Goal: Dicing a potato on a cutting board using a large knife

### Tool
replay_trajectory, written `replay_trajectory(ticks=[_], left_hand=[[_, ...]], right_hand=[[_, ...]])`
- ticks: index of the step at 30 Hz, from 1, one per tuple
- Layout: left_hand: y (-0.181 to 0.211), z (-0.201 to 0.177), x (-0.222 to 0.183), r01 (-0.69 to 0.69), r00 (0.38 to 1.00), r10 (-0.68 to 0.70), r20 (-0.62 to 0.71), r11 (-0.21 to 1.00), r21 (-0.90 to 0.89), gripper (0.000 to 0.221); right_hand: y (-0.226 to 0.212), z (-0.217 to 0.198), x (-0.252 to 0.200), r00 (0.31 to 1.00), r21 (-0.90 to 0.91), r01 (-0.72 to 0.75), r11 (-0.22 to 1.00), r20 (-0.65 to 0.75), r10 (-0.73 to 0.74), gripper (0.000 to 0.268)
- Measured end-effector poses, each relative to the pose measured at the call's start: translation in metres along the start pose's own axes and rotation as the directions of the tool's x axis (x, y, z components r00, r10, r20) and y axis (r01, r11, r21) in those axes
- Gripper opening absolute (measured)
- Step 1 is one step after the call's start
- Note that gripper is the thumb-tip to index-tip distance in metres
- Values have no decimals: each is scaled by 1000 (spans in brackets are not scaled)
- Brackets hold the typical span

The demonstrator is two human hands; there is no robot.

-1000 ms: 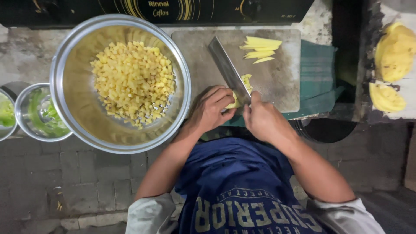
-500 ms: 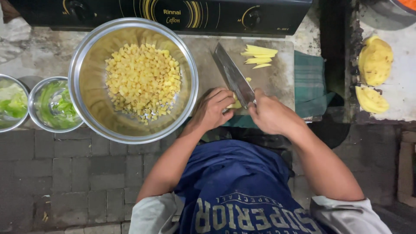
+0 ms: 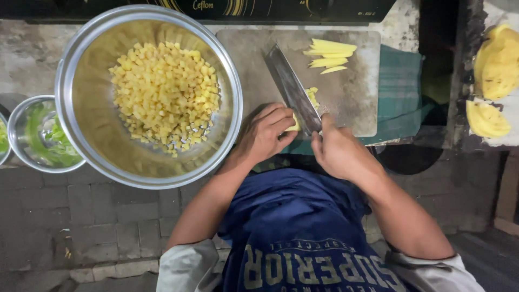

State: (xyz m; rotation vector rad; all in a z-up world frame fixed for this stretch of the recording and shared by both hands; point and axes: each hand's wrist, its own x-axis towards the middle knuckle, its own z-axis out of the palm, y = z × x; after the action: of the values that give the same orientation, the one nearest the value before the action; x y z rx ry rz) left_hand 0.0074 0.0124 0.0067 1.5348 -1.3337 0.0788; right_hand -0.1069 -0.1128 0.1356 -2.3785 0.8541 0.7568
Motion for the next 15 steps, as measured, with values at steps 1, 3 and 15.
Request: replay_trajectory(ticks=[1,3,15], left_hand=[[0,0,0,3,1000,-3,6,1000,-4,10],[0,0,1,-2,1000,2,-3,1000,4,7],[0,1,-4,-36,999,36,-17,999,26,18]], right_hand=[[0,3,1,1000,5,-4,1000,5,4,33],[0,9,1,999,29,15,999,-40,-14,35],[-10,-7,21,985,-3,133,991,-108,-132,30]])
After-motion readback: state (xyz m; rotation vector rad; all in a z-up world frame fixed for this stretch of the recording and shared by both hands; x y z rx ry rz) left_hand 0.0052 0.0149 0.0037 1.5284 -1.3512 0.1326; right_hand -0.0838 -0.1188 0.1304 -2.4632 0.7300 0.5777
